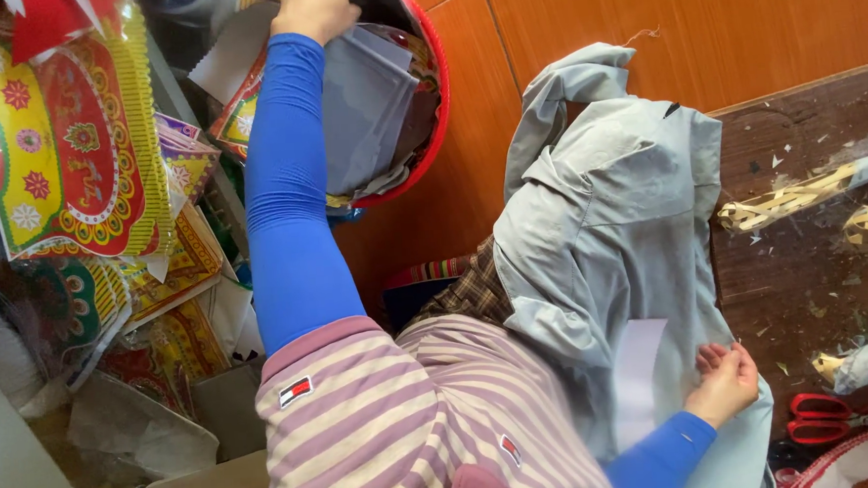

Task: Wrapping the legs of paper-mâché animal figures with strips of colored paper.

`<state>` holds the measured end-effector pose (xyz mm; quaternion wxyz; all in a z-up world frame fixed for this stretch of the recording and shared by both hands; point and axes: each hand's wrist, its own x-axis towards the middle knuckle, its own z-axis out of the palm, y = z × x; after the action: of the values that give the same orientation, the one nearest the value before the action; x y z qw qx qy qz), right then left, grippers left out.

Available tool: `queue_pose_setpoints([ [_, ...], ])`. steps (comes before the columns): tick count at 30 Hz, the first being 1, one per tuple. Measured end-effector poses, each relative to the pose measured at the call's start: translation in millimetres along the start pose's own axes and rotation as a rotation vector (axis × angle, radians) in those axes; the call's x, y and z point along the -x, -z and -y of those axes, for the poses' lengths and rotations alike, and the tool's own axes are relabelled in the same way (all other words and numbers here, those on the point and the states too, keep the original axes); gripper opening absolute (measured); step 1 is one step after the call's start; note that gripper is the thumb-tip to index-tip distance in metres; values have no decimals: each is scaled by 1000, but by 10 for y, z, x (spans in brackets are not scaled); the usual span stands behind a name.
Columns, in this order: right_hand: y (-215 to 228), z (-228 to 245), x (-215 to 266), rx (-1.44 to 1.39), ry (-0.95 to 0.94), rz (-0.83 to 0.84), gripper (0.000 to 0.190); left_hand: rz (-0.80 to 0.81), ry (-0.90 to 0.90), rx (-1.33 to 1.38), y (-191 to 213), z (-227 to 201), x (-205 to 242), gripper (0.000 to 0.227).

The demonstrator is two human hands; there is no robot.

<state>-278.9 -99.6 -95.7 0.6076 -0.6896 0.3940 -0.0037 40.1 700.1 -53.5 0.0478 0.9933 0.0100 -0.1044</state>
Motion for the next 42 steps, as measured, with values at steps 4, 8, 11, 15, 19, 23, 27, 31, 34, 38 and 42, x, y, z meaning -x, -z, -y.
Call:
queue_pose_setpoints([
  [4, 9, -9, -15, -11, 4, 9, 27, -71, 30, 118, -341, 369, 48, 28],
  [8, 9, -40, -58, -10, 1, 2, 27, -14, 8, 322, 158, 157, 289, 30],
  [11, 14, -64, -74, -6, 0, -5, 27, 118, -88, 379, 596, -175, 354, 42],
  [15, -3, -48, -50, -32, -2, -16, 26, 377, -28, 52, 299, -144, 181, 56],
  [19, -38, 0, -18, -28, -10, -35, 26, 276, -19, 174, 501, -257, 231, 55],
  [23, -31, -4, -58, -10, -15, -30, 26, 42, 39, 967, 715, -458, 360, 28],
  [27, -106, 142, -54, 15, -25, -15, 27, -31, -176, 1532, 1095, -1097, 590, 26],
  [31, -511, 705, 204, 126, 203, 98, 21, 93, -223, 1632, 1067, -1860, 699, 27],
  [34, -861, 1386, 697, 65, 236, 158, 12, 310, -103, 1680, 874, -2513, 781, 23],
  [38, -1034, 2358, 1671, -310, 576, 720, 24, 533, 17, 1687, 390, -3095, 886, 18],
  [42, -1058, 2914, 1971, -904, 874, 1536, 44, 789, 158, 1831, 220, -3537, 1145, 32],
])
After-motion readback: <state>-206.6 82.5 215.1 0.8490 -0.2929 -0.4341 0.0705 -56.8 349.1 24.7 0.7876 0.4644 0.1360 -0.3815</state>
